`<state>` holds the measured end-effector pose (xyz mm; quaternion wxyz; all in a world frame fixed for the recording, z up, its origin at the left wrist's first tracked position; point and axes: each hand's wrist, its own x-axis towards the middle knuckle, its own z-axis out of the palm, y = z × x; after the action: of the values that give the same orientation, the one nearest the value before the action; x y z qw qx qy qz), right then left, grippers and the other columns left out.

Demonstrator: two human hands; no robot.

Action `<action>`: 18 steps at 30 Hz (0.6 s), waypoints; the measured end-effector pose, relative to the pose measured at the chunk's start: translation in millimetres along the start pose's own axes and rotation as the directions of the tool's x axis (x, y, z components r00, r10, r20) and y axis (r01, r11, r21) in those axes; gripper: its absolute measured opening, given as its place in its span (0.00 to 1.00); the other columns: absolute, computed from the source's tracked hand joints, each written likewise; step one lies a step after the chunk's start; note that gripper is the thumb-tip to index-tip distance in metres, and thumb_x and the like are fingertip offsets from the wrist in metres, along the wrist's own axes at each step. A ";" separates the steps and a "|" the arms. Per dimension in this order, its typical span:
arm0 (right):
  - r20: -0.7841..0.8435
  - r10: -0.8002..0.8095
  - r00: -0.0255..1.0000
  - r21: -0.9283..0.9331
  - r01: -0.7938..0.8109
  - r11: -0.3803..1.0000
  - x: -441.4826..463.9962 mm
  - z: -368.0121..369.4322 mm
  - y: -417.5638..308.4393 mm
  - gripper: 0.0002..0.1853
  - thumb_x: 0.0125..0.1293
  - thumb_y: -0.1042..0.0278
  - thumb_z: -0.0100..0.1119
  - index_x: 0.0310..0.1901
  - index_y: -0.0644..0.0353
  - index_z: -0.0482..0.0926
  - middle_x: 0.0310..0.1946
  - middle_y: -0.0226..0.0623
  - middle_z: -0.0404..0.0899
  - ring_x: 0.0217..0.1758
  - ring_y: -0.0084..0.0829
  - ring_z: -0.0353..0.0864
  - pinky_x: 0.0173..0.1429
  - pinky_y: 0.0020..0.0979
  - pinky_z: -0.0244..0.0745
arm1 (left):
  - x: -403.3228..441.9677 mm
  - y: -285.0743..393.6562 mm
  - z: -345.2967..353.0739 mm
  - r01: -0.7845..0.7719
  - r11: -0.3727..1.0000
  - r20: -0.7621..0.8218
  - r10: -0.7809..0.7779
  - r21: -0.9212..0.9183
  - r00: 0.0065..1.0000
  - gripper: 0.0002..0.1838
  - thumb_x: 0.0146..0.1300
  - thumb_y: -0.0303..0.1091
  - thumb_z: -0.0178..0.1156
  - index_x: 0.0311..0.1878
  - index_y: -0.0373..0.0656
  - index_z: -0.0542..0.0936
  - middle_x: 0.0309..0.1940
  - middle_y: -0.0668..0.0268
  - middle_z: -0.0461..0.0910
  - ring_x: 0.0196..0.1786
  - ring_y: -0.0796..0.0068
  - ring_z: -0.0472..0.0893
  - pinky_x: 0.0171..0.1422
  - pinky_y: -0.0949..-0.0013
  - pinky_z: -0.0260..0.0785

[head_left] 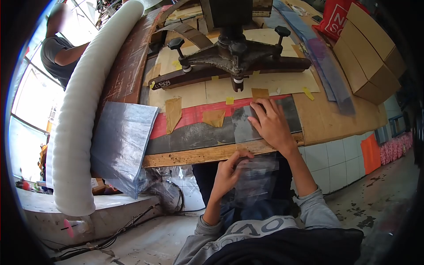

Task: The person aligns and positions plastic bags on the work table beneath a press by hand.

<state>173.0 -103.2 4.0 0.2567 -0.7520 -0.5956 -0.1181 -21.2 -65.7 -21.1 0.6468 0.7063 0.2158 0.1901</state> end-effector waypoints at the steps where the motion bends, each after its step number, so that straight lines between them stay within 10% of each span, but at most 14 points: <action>1: -0.011 -0.007 1.000 -0.004 0.007 1.000 -0.4 0.8 0.1 0.20 0.59 0.61 0.61 0.50 0.64 0.76 0.49 0.37 0.73 0.56 0.36 0.69 0.53 0.39 0.66 | 0.1 0.7 -0.5 0.012 1.000 0.004 -0.012 0.005 1.000 0.10 0.63 0.18 0.52 0.47 0.37 0.75 0.41 0.62 0.82 0.48 0.71 0.83 0.51 0.75 0.69; 6: -0.042 -0.022 0.999 0.033 0.023 0.999 -1.9 5.3 2.5 0.18 0.58 0.64 0.63 0.48 0.62 0.76 0.48 0.36 0.74 0.54 0.37 0.70 0.54 0.39 0.66 | 0.4 -3.0 0.3 -0.008 1.000 -0.003 0.008 0.003 1.000 0.10 0.62 0.18 0.52 0.47 0.37 0.75 0.41 0.62 0.82 0.45 0.72 0.83 0.48 0.75 0.70; 9: -0.013 0.042 0.999 0.095 -0.041 0.995 4.4 -0.7 0.2 0.15 0.56 0.67 0.64 0.44 0.61 0.76 0.46 0.36 0.74 0.53 0.39 0.70 0.57 0.39 0.66 | 1.4 -8.0 1.9 -0.081 0.996 -0.034 0.082 0.034 0.996 0.08 0.65 0.27 0.53 0.46 0.39 0.77 0.33 0.66 0.82 0.22 0.86 0.75 0.21 0.79 0.69; 18: -0.028 -0.151 0.988 -0.131 0.146 0.981 10.6 3.0 1.4 0.06 0.58 0.71 0.57 0.37 0.58 0.74 0.39 0.35 0.73 0.50 0.37 0.72 0.61 0.43 0.64 | 1.3 -10.6 1.5 -0.074 0.996 -0.043 0.077 0.057 0.996 0.08 0.65 0.28 0.54 0.46 0.40 0.77 0.35 0.67 0.83 0.22 0.87 0.73 0.20 0.79 0.68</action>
<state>176.7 -93.0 6.2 0.2093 -0.7182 -0.6361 -0.1891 -19.9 -65.5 -31.8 0.6143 0.7272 0.2086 0.2242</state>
